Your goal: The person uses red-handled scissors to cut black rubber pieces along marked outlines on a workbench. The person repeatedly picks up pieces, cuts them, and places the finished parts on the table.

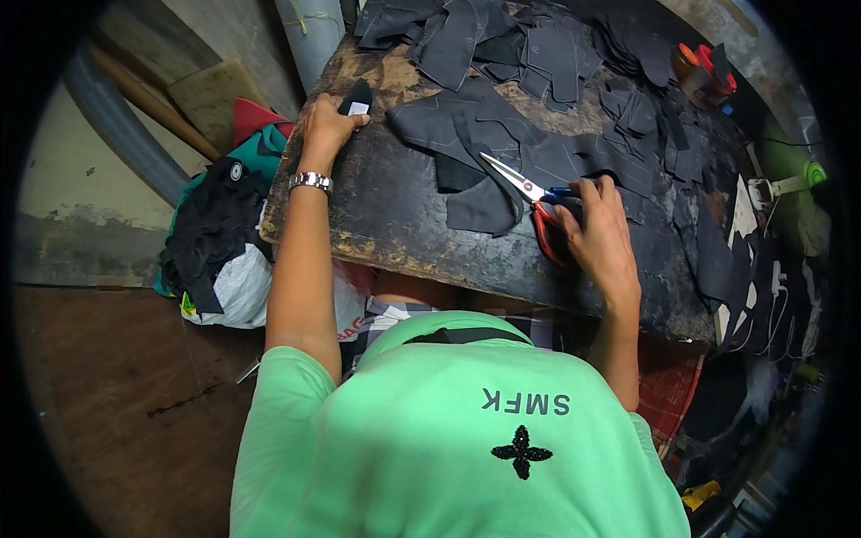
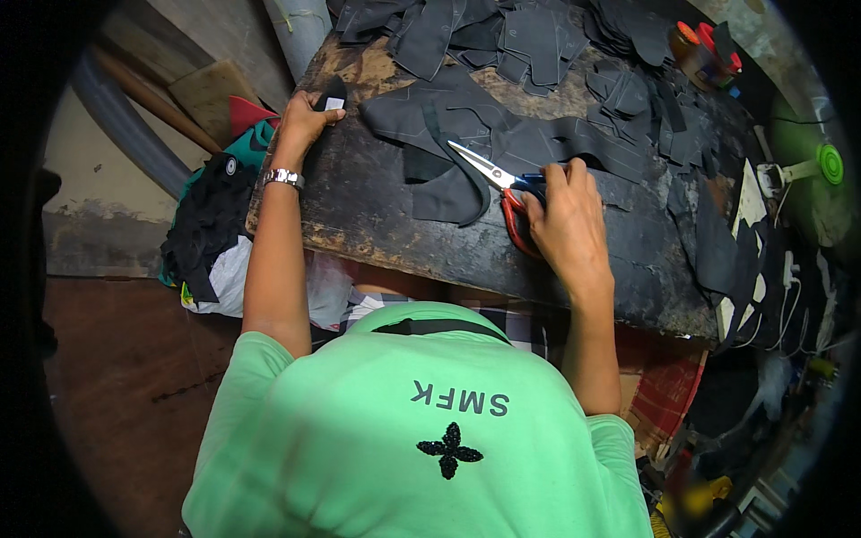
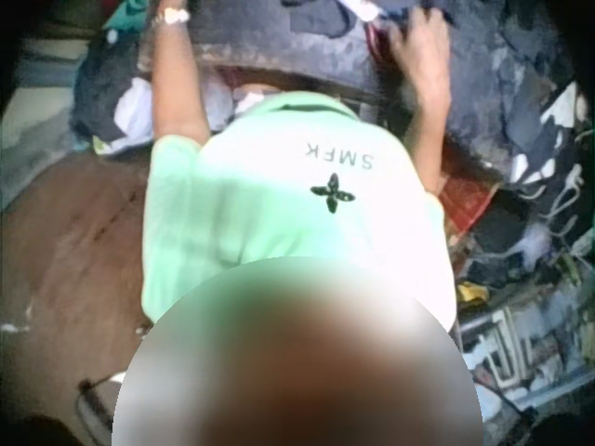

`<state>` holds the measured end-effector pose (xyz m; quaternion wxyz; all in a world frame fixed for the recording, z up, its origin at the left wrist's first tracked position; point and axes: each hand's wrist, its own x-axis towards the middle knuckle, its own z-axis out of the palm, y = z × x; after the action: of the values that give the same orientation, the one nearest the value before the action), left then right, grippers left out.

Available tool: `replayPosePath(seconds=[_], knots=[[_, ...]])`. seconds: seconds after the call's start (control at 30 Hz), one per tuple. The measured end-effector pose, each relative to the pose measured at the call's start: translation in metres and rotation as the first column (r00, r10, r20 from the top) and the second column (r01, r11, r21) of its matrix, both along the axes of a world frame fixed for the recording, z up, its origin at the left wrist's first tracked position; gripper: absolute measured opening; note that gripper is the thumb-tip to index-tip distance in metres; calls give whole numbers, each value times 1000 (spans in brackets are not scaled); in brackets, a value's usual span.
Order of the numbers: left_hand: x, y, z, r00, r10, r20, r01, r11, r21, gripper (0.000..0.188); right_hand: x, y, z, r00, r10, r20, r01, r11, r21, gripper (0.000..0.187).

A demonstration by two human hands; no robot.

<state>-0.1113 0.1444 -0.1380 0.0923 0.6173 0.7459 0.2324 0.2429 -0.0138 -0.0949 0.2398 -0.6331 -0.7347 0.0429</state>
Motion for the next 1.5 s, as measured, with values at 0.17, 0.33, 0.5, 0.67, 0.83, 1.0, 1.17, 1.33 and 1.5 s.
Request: replayPosePath(seconds=[0.17, 0.33, 0.5, 0.67, 0.83, 1.0, 1.17, 1.33, 1.5], knots=[[21, -30, 37, 914, -181, 363, 123, 976, 178, 31, -27, 5, 18, 832, 191, -521, -180, 981, 71, 15], [91, -104, 78, 318, -504, 803, 194, 864, 465, 40, -67, 16, 43, 658, 439, -612, -333, 898, 286, 15], [115, -144, 106, -106, -257, 961, 248, 929, 275, 29, -82, 26, 61, 631, 480, -609, -308, 876, 371, 17], [116, -155, 109, -196, -272, 942, 227, 922, 313, 21, -77, 19, 71, 701, 517, -491, -312, 842, 441, 18], [125, -163, 112, -80, -387, 919, 114, 912, 394, 15, -80, 12, 84, 741, 553, -381, -324, 792, 518, 16], [126, -168, 115, 216, -514, 830, 145, 858, 493, 11, -78, 5, 93, 757, 551, -352, -354, 798, 489, 19], [130, -174, 114, 553, -591, 587, 167, 769, 616, 9, -76, 3, 91, 748, 557, -361, -362, 798, 482, 18], [134, -175, 117, 386, -563, 731, 117, 816, 567, 8, -75, 6, 88, 638, 573, -515, -362, 813, 457, 18], [135, -174, 120, 275, -553, 786, 134, 832, 539, 10, -74, 3, 89, 634, 577, -516, -353, 809, 471, 19]])
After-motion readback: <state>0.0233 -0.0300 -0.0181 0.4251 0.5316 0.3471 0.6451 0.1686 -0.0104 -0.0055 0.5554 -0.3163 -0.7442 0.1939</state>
